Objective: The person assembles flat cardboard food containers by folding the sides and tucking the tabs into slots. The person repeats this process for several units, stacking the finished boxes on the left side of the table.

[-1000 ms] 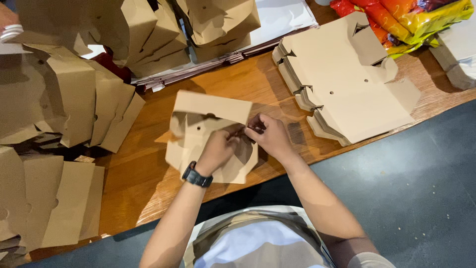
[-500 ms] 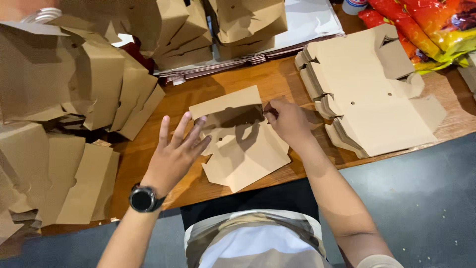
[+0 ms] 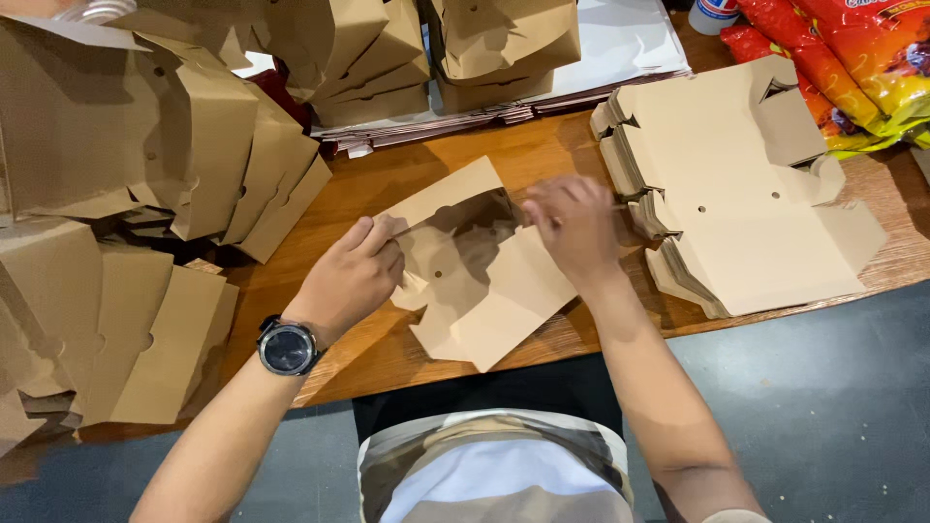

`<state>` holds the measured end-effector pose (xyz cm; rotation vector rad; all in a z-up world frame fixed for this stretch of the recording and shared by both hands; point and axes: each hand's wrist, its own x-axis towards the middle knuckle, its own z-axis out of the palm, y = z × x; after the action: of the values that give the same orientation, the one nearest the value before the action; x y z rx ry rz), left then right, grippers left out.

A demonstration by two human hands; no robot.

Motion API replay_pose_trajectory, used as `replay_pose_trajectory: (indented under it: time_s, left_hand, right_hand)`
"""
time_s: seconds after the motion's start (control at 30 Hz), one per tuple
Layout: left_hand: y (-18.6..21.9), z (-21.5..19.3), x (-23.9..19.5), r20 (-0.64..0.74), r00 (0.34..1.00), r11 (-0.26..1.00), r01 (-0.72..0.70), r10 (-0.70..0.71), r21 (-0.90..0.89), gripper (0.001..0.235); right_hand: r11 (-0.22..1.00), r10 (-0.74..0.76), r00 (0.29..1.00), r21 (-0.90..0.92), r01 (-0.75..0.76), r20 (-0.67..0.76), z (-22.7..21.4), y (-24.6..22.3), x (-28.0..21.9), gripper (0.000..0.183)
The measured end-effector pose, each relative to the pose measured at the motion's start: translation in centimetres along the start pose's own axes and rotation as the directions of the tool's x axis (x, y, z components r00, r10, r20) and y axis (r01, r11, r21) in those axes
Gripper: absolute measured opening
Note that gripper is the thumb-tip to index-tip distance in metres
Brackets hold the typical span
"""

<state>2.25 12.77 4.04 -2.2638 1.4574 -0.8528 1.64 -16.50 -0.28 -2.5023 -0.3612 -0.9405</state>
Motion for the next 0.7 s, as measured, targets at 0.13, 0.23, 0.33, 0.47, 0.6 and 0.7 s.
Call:
replay_pose_trajectory:
  time_s: [0.13,0.23,0.33,0.47,0.6,0.7]
  left_hand:
    - [1.2,0.0,-0.6,0.057,0.994,0.995,0.094,-0.093,-0.014,0.006]
    - [2.5,-0.8,-0.9,0.199,0.952,0.965,0.25,-0.231,-0.076,0.009]
    - [4.1,0.0,-1.9,0.231,0.921,0.927,0.349,-0.313,-0.137,0.011]
    - [5.6,-1.4,-1.5,0.252,0.883,0.85,0.456,-0.396,-0.264,0.012]
    - [7.5,-2.6,-1.1,0.295,0.839,0.761,0.541,-0.458,-0.357,0.013]
    - [9.2,-2.6,-1.3,0.306,0.823,0.694,0.567,-0.478,-0.443,0.016]
  right_hand:
    - [0.991,-0.024,0.967,0.121,0.056,-0.254,-3.9,-1.3,-0.5,0.006]
    - [0.97,0.017,0.94,0.234,0.067,-0.342,-7.7,-4.3,-2.2,0.011]
    - [0.96,0.026,0.949,0.273,0.065,-0.315,-8.0,-5.1,-5.5,0.016]
    - [0.825,0.196,0.968,0.506,-0.25,0.159,-6.9,-6.8,-6.7,0.016]
    - [0.786,0.283,0.793,0.342,-0.514,0.54,-5.3,-7.7,-5.6,0.027]
    - [0.758,0.343,0.68,0.237,-0.608,0.648,-4.9,-8.4,-4.2,0.039]
